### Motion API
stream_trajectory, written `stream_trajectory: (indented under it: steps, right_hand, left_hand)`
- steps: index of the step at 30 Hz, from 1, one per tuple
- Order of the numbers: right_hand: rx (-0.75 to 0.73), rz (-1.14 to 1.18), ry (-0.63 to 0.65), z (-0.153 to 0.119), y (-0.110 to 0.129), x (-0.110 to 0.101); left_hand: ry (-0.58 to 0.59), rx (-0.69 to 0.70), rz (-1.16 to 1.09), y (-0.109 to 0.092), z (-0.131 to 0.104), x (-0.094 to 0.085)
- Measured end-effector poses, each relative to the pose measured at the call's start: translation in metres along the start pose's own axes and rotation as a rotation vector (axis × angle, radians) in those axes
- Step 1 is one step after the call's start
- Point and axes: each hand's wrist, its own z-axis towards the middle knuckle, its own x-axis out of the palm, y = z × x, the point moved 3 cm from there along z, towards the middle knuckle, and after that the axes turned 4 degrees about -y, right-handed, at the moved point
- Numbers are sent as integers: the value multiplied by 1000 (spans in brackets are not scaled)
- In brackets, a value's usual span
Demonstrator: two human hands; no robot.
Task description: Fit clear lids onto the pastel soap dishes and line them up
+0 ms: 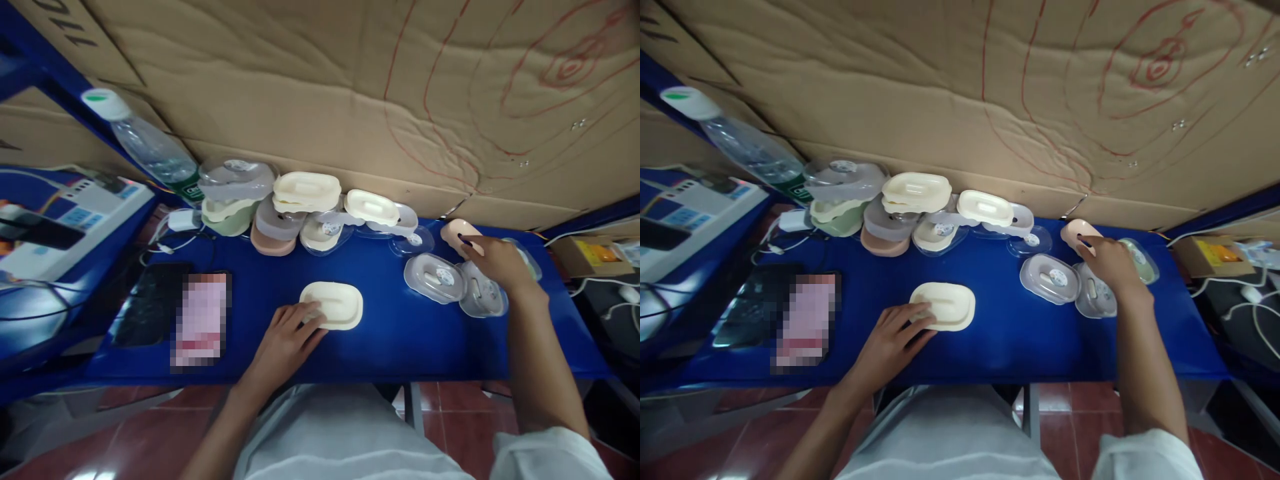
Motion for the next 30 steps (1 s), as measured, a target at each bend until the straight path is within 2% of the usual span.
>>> stream_trajectory:
  steps: [4,9,15,18,21,24,27,30]
  right_hand:
    - [-210,82,89,18,47,5]
    - [-387,157,44,45,107,7]
    - [-414,141,-9,73,135,22]
    - [-417,165,-111,70,137,15]
    - [-412,215,-252,41,137,-3]
    - [-435,289,-325,-16,144,-12]
    - [-404,372,-313,-82,156,-2]
    - [-393,414,-249,-132,173,19]
  left_hand:
    - [-1,6,-23,0,1,0]
    - [1,5,-40,0,-1,-1]
    - [6,-4,-63,1,-3,0]
    - [-20,-22,-92,2,-3,-2]
    - [-98,-48,-131,4,-3,-6]
    - [-215,-108,-135,9,-4,-11]
    - [-315,-217,-95,16,-5,-14]
    - [-318,-259,-2,22,-6,-16]
